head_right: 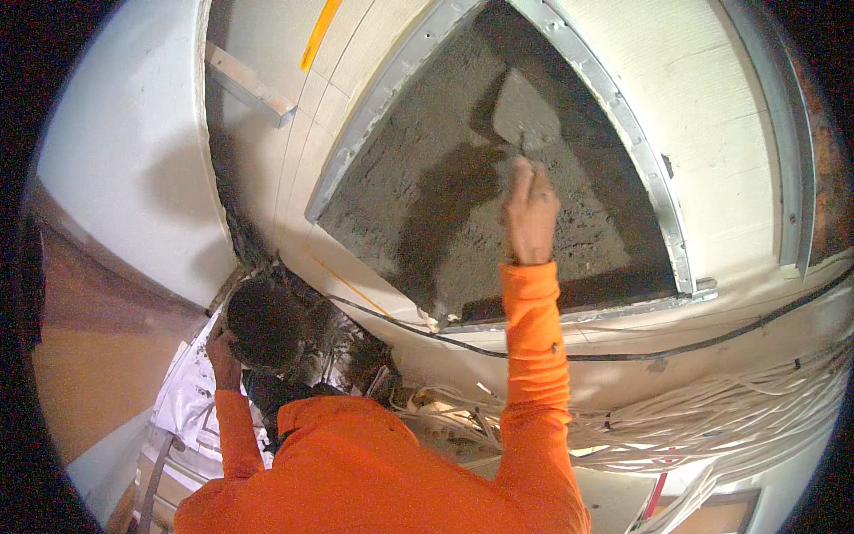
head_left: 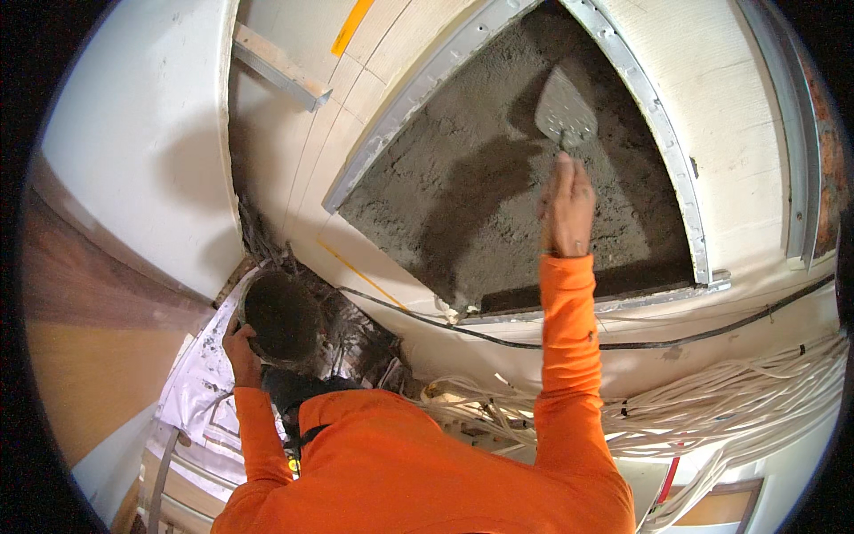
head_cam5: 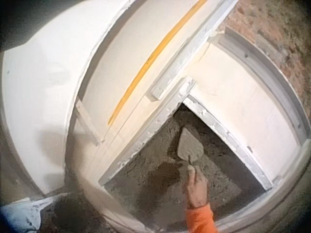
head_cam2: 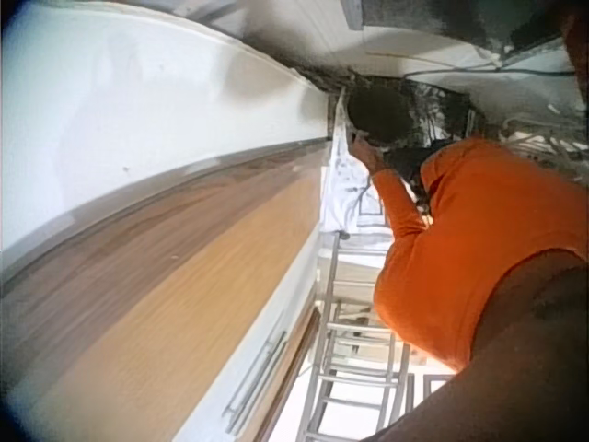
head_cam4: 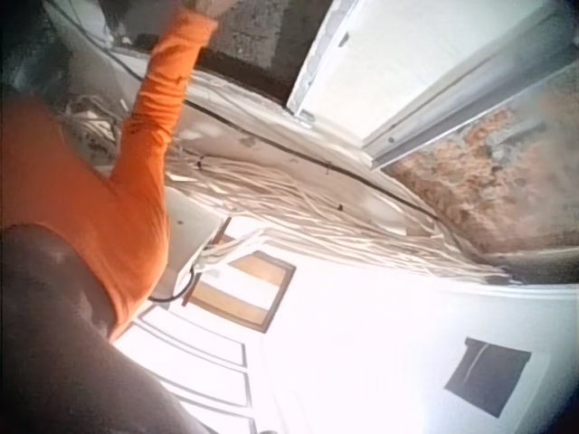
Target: The person scoops cement from a bucket with a trowel and applies it to a recessed wall opening, smoothing the surface repeatedly. The person briefly uses a tape measure to check dimensions before resuming application.
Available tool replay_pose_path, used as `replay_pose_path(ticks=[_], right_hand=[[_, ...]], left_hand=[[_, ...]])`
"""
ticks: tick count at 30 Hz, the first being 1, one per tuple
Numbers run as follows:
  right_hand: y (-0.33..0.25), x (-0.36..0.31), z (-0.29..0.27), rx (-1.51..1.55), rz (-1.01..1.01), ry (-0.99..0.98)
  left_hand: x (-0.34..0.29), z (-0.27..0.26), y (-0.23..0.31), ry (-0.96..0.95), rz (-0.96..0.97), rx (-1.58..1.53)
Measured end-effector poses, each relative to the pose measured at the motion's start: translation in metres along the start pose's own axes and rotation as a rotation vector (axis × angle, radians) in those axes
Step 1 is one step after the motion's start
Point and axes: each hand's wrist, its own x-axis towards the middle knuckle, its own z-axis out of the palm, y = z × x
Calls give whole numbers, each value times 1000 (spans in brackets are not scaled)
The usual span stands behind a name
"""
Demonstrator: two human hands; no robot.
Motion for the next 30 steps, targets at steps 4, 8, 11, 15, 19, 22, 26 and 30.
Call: replay_pose_path(ticks=[4, 8, 11, 15, 19, 22, 26, 30], right_hand=[[-39, 27, 44, -141, -108, 15], [-50, 26, 66, -237, -30, -32], [-41, 15, 82, -313, -46, -41], [-17, -12, 111, -454, -112, -28], [15, -44, 150, -502, 24, -99], [28, -60, 169, -505, 61, -122], [37, -80, 174, -518, 81, -180], [53, -94, 151, -530, 15, -307]], left_hand=[[19, -12, -13, -35, -7, -18], [21, -15, -21, -44, 38, -48], [18, -11, -26, 17, 58, -35], [17, -18, -35, 51, 16, -3], [8, -21, -37, 34, 20, -21], [4, -34, -44, 43, 16, -30], [-13, -37, -34, 49, 48, -65], [-27, -54, -29, 39, 27, -156]])
